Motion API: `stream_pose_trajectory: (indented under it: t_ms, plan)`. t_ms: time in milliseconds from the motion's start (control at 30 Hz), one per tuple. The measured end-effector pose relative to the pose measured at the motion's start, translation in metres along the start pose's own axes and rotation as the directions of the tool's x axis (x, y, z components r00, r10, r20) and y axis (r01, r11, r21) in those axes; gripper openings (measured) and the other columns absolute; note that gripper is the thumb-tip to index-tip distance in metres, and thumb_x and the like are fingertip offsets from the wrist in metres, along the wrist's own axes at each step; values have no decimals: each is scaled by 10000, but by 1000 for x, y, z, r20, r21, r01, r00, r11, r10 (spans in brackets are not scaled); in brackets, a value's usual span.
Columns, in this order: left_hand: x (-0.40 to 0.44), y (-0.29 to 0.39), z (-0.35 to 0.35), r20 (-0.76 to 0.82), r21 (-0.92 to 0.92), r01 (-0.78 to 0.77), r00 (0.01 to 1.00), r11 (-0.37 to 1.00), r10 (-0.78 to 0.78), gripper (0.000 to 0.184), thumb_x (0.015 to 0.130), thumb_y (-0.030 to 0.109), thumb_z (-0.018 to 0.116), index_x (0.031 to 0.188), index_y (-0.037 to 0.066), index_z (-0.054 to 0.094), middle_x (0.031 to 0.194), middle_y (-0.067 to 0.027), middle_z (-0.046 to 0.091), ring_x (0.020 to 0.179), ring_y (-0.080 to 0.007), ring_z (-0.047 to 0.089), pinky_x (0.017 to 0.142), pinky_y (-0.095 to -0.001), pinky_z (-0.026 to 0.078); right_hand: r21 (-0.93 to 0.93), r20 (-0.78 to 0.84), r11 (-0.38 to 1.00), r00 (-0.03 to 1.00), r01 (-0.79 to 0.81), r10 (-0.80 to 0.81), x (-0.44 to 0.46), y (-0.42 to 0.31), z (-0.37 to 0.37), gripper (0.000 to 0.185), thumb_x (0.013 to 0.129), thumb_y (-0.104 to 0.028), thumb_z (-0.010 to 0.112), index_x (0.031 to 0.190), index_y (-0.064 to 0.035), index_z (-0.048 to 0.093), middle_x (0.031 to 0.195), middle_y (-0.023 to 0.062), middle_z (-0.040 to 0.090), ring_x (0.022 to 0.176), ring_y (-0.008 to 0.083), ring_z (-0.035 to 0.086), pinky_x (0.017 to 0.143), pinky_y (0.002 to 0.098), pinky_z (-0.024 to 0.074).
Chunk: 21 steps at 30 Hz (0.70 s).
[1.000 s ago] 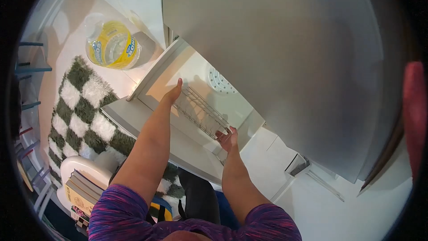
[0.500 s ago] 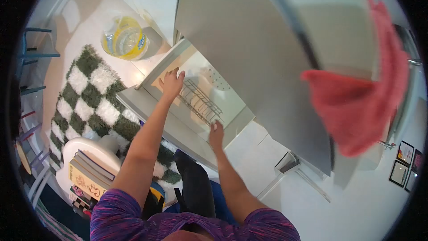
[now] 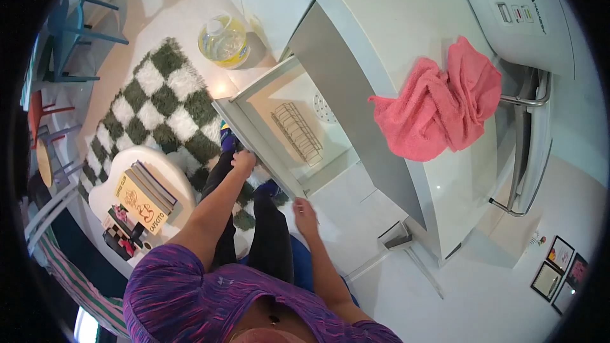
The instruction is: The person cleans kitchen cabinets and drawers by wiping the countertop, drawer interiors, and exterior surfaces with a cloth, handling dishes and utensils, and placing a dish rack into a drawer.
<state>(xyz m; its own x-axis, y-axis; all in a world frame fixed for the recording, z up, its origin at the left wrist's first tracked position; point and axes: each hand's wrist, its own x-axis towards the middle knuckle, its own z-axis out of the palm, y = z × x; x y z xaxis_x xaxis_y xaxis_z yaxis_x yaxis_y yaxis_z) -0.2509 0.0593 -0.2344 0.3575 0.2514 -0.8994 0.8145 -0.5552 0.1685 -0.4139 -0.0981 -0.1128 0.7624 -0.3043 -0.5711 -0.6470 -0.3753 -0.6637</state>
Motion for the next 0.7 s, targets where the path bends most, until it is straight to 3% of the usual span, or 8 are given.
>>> stream_pose_trajectory:
  t_ms: [133,200,267,333,433,533,600,700]
  plan:
    - [2,13,7,33,-246,150,989,958,-146,416,754,198,446,1167,165,488,1324,-135,241,1199,-353,207,969,-450,246,59,-166,968,954,-244,251,-12,24,-39,285,851,-243,523,1048,-37,540,927,117,597,793,214,585,716,301,455]
    - [-19,35,-6,155,-10,20,988,1000,-19,418,762,195,444,1177,154,474,1313,-140,246,1194,-363,209,950,-456,280,61,-126,962,954,-265,271,-18,27,-39,296,851,-250,523,1057,-38,538,935,120,596,801,215,583,722,301,453]
    - [-8,43,6,183,34,-32,983,999,26,415,768,189,435,1182,181,468,1315,-153,236,1191,-376,203,935,-463,307,60,-93,957,953,-284,289,-21,24,-37,307,852,-258,522,1067,-40,535,943,123,595,810,216,581,728,301,451]
    - [6,53,17,298,84,-187,942,979,154,418,773,176,419,1185,231,465,1324,-161,225,1186,-397,208,940,-471,298,21,49,969,968,-248,247,-25,5,-29,307,853,-253,519,1075,-41,533,950,129,593,830,216,580,733,295,450]
    - [-5,89,29,345,17,-159,927,987,144,464,764,158,410,1205,301,446,1320,-169,235,1174,-405,243,945,-476,284,-42,109,967,960,-253,256,-27,-33,-31,309,854,-249,519,1081,-41,531,964,139,590,851,216,583,739,299,452]
    - [4,111,51,398,-108,-175,894,979,204,552,739,115,421,1244,338,406,1332,-176,203,1172,-412,249,946,-478,277,20,54,986,985,-166,165,-29,-30,-34,308,851,-239,526,1084,-36,529,966,142,588,860,213,583,737,305,456]
    - [-23,136,52,367,-210,-37,923,977,114,627,721,79,427,1274,366,359,1350,-176,169,1189,-417,227,953,-483,265,8,30,995,994,-101,101,-27,-24,-43,297,847,-213,534,1078,-27,528,962,152,588,839,217,592,712,310,465]
    - [-35,151,54,357,-256,-9,929,967,103,673,723,72,425,1308,378,292,1365,-177,144,1210,-423,195,931,-486,290,-44,-57,999,998,-31,28,-29,-26,-60,259,843,-164,537,1059,-21,530,918,160,595,769,226,605,665,296,476]
